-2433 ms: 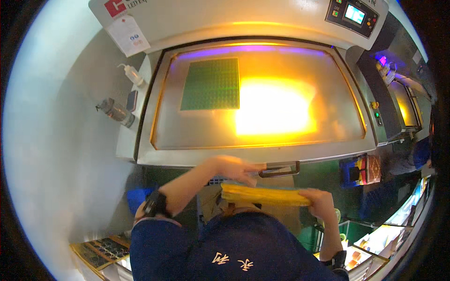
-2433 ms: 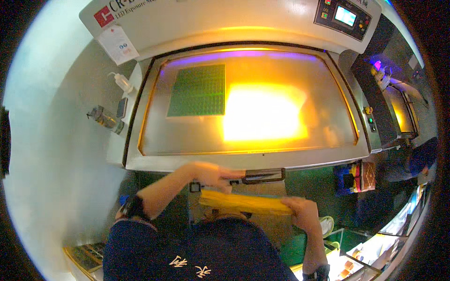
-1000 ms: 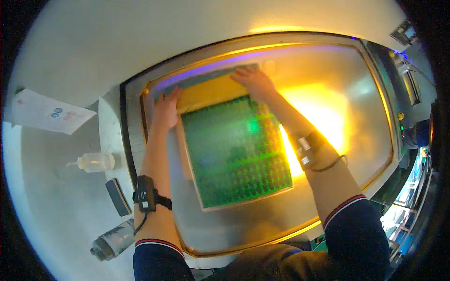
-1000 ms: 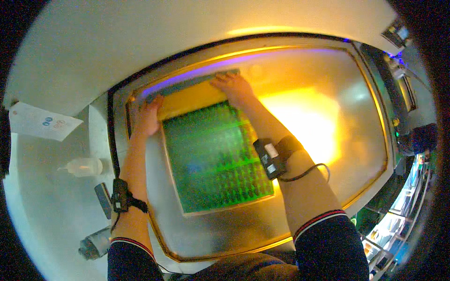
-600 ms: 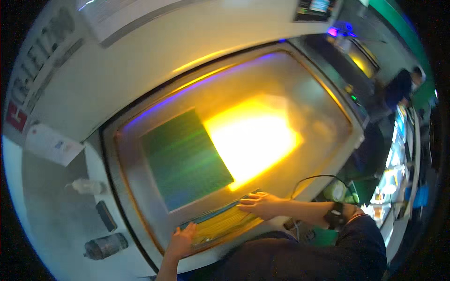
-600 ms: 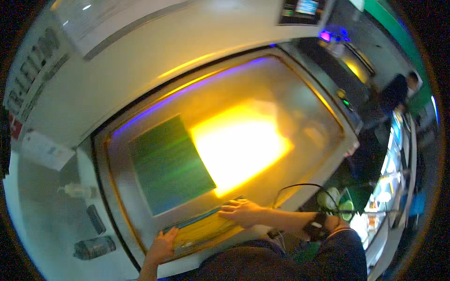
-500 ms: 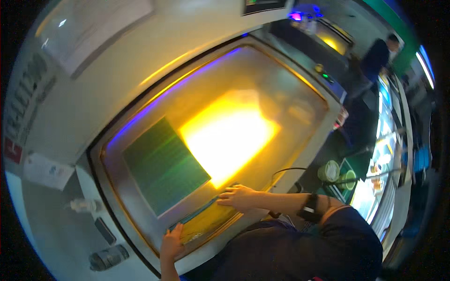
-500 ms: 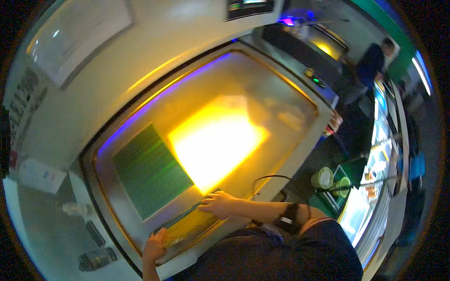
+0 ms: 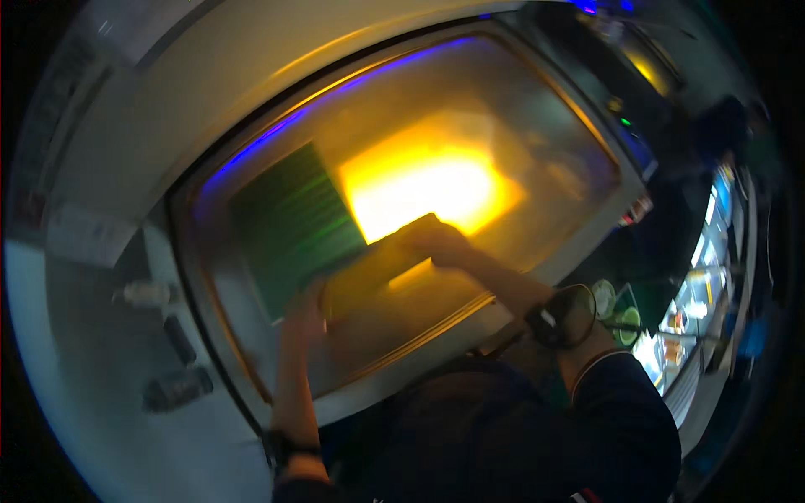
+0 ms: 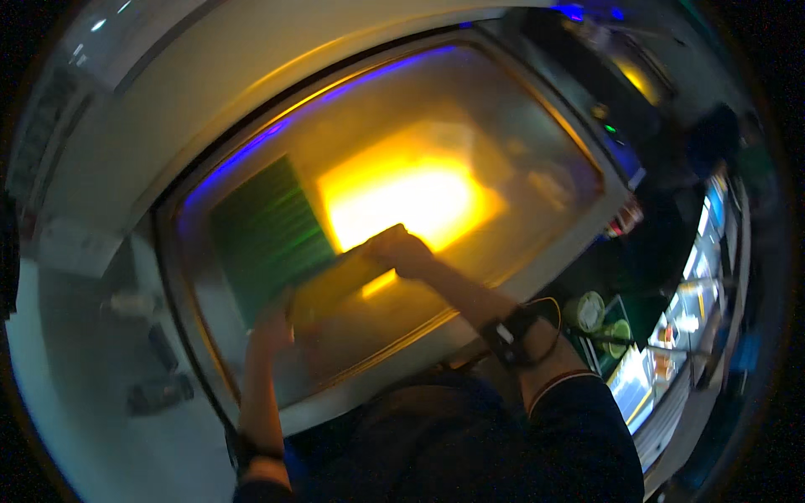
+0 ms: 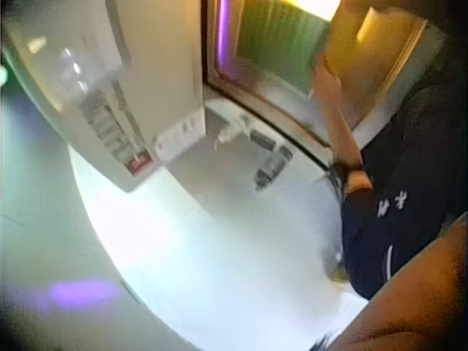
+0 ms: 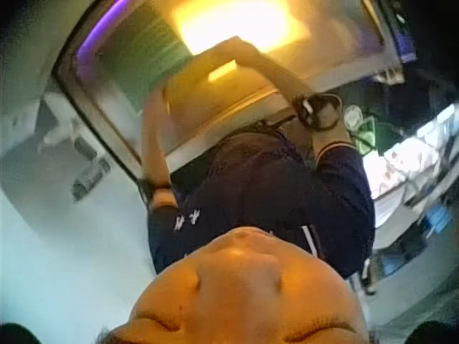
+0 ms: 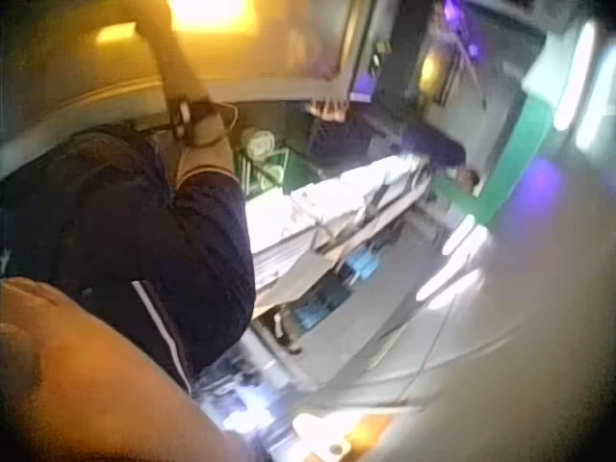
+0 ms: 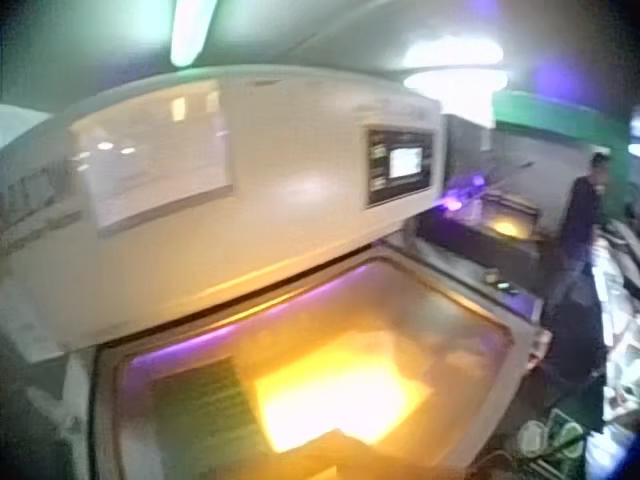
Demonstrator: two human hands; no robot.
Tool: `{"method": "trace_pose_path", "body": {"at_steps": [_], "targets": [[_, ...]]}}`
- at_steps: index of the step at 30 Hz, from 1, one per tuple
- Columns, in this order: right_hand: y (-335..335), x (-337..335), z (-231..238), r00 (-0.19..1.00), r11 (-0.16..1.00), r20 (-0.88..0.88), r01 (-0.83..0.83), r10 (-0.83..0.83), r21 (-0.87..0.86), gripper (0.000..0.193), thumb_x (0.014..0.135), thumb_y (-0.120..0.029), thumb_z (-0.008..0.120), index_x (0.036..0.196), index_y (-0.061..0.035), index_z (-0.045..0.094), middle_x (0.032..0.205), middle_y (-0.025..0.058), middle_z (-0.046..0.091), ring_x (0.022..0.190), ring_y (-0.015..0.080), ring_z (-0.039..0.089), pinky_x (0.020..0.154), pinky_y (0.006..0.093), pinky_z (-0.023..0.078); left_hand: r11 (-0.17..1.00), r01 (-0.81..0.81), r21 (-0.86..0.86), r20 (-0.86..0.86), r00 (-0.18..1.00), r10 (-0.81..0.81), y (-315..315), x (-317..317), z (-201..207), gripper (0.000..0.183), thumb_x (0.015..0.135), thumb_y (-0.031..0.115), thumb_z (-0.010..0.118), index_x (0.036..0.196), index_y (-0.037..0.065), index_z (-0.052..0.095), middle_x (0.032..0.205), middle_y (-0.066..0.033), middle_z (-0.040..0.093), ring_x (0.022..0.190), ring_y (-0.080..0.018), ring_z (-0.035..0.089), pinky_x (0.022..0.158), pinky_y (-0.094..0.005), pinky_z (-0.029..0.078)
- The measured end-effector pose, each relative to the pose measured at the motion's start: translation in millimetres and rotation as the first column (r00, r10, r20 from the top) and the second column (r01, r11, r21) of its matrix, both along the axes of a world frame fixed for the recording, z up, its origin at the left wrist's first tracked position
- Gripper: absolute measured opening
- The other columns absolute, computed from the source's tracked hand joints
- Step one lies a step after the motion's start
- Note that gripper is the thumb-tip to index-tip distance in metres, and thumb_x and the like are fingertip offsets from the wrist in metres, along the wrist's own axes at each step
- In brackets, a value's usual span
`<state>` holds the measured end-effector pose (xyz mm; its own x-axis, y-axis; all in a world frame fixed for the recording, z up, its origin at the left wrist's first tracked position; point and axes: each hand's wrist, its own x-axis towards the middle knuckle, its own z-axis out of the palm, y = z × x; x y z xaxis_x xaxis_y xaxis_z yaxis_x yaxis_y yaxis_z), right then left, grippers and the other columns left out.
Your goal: Operating an LED exposure machine to process electronic PCB panels.
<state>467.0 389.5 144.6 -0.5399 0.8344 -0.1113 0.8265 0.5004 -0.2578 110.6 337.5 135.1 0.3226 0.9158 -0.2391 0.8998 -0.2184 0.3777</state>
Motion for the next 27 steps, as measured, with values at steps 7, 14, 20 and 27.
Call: {"method": "trace_pose_path", "body": {"at_steps": [7,14,20,27], "targets": [[219.6,-49.1,-33.8,0.991,0.992,0.044,-0.127,0.127,0.008,0.075,0.079,-0.006,0.057,0.144,-0.0411,0.044,0.136,-0.0027,0.057,0.122,0.0216,0.055,0.092,0.0403,0.05,0.974,-0.102,-0.201,-0.042,0.995,0.095,206.3,-51.4,0.7,0.076,0.074,-0.003,0.059,0.145,0.021,0.042,0.131,-0.0148,0.059,0.12,-0.0376,0.055,0.099,-0.0469,0.046],[393.6,-114.3,-71.4,0.977,0.962,0.198,-0.126,0.077,0.244,0.076,0.076,0.0,0.056,0.147,-0.0229,0.04,0.151,0.0035,0.041,0.139,0.0241,0.039,0.113,0.0419,0.033,0.989,-0.134,0.054,-0.21,0.967,0.143,376.1,-90.5,-37.2,0.076,0.076,-0.006,0.056,0.146,0.018,0.039,0.141,-0.013,0.051,0.129,-0.0441,0.044,0.111,-0.0533,0.034],[451.1,-138.8,-76.9,0.985,0.984,0.139,-0.12,0.101,0.129,0.066,0.084,-0.011,0.058,0.145,-0.0264,0.042,0.151,0.0021,0.042,0.138,0.0281,0.04,0.113,0.0444,0.035,0.978,-0.145,0.153,0.018,0.989,0.144,423.1,-133.5,-50.1,0.068,0.079,-0.007,0.052,0.143,0.016,0.043,0.142,-0.0152,0.049,0.132,-0.0419,0.043,0.111,-0.049,0.036],[333.4,-80.9,-91.0,0.985,0.89,-0.043,-0.134,0.169,0.436,0.059,0.075,-0.003,0.063,0.13,-0.0231,0.058,0.137,0.006,0.055,0.125,0.0289,0.051,0.105,0.0466,0.043,0.977,-0.168,0.133,-0.014,0.985,0.171,306.2,-66.6,-17.8,0.063,0.082,-0.006,0.054,0.14,0.015,0.046,0.133,-0.022,0.054,0.127,-0.0474,0.043,0.104,-0.0619,0.035]]}}
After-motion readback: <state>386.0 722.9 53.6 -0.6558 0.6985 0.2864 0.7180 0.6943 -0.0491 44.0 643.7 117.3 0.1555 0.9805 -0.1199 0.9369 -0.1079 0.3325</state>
